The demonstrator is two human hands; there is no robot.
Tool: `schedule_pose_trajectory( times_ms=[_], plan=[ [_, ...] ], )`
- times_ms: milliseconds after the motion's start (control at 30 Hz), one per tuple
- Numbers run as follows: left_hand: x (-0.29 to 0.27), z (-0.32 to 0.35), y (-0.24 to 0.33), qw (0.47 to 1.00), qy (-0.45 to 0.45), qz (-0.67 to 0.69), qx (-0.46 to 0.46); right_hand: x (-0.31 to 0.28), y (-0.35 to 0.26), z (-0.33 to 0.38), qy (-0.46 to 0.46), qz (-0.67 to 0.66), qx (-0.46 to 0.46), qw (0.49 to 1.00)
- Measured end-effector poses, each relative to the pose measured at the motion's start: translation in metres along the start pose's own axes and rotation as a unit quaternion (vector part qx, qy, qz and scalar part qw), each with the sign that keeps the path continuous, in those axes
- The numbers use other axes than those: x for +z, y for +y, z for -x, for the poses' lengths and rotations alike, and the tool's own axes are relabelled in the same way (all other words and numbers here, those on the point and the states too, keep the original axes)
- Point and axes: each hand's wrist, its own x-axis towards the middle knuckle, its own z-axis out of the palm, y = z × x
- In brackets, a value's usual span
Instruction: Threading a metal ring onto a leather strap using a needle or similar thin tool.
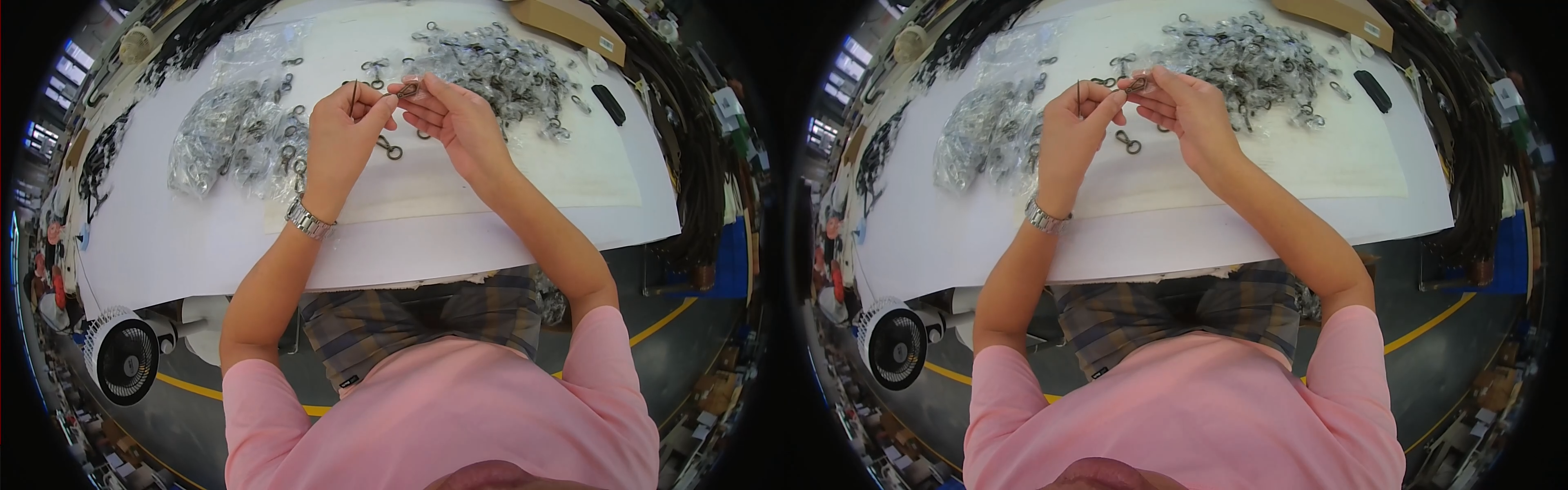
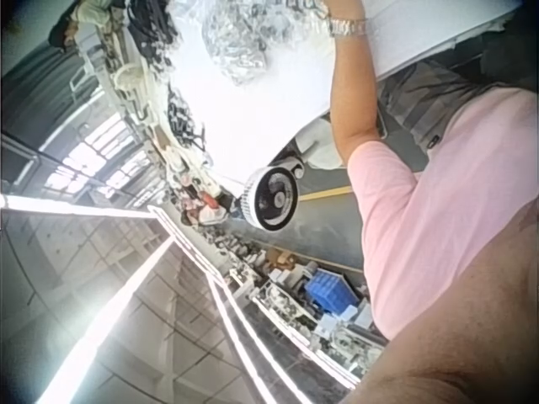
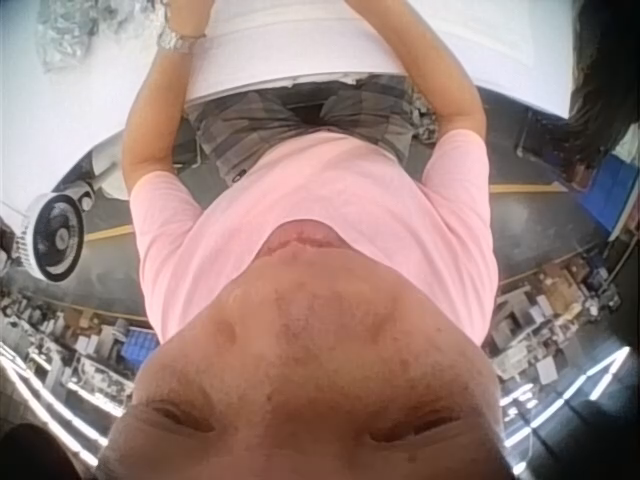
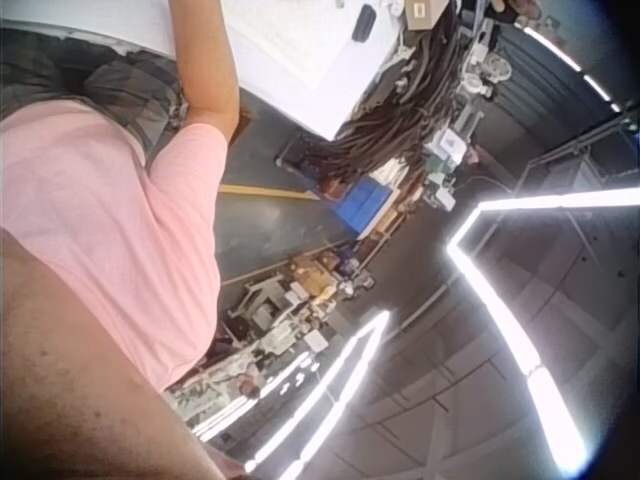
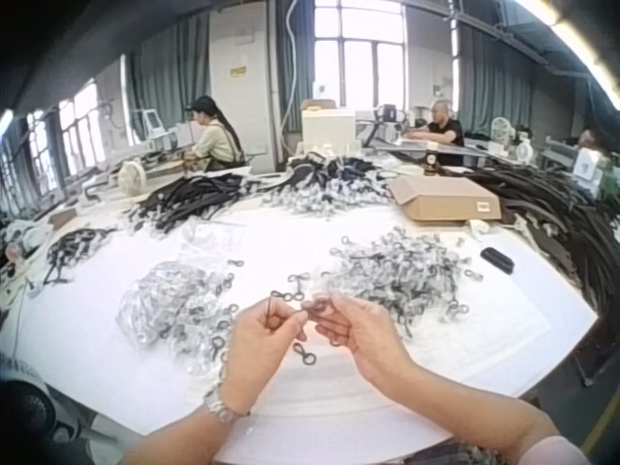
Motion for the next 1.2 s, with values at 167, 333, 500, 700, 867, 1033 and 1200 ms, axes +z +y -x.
schedule_pose_trajectory(
  times_ms=[167, 333, 500, 700, 867, 1033, 1200],
  plan=[
    [-0.004, 0.0, 0.005, 1.0, 0.023, 0.01, -0.017, -0.004, -0.001, -0.004, 0.038, 0.0, 0.017, 0.999],
    [-0.004, 0.002, 0.01, 1.0, 0.005, -0.002, -0.022, -0.004, -0.002, -0.005, 0.018, 0.014, 0.007, 1.0],
    [-0.003, 0.002, 0.008, 1.0, -0.005, 0.0, -0.018, -0.003, -0.002, -0.005, -0.011, 0.026, -0.008, 1.0],
    [0.0, 0.002, 0.006, 0.999, 0.016, 0.032, -0.019, -0.003, 0.004, -0.004, -0.011, 0.032, 0.014, 0.999],
    [0.0, 0.002, 0.001, 0.992, 0.002, 0.113, -0.052, 0.003, 0.008, -0.002, -0.05, 0.03, 0.001, 0.998],
    [-0.008, -0.001, 0.006, 0.988, -0.032, 0.139, -0.065, 0.003, 0.005, -0.003, -0.053, 0.007, -0.001, 0.999],
    [-0.021, -0.011, 0.006, 0.994, -0.053, 0.096, -0.021, -0.011, -0.001, -0.01, -0.138, 0.026, 0.037, 0.989]
  ],
)
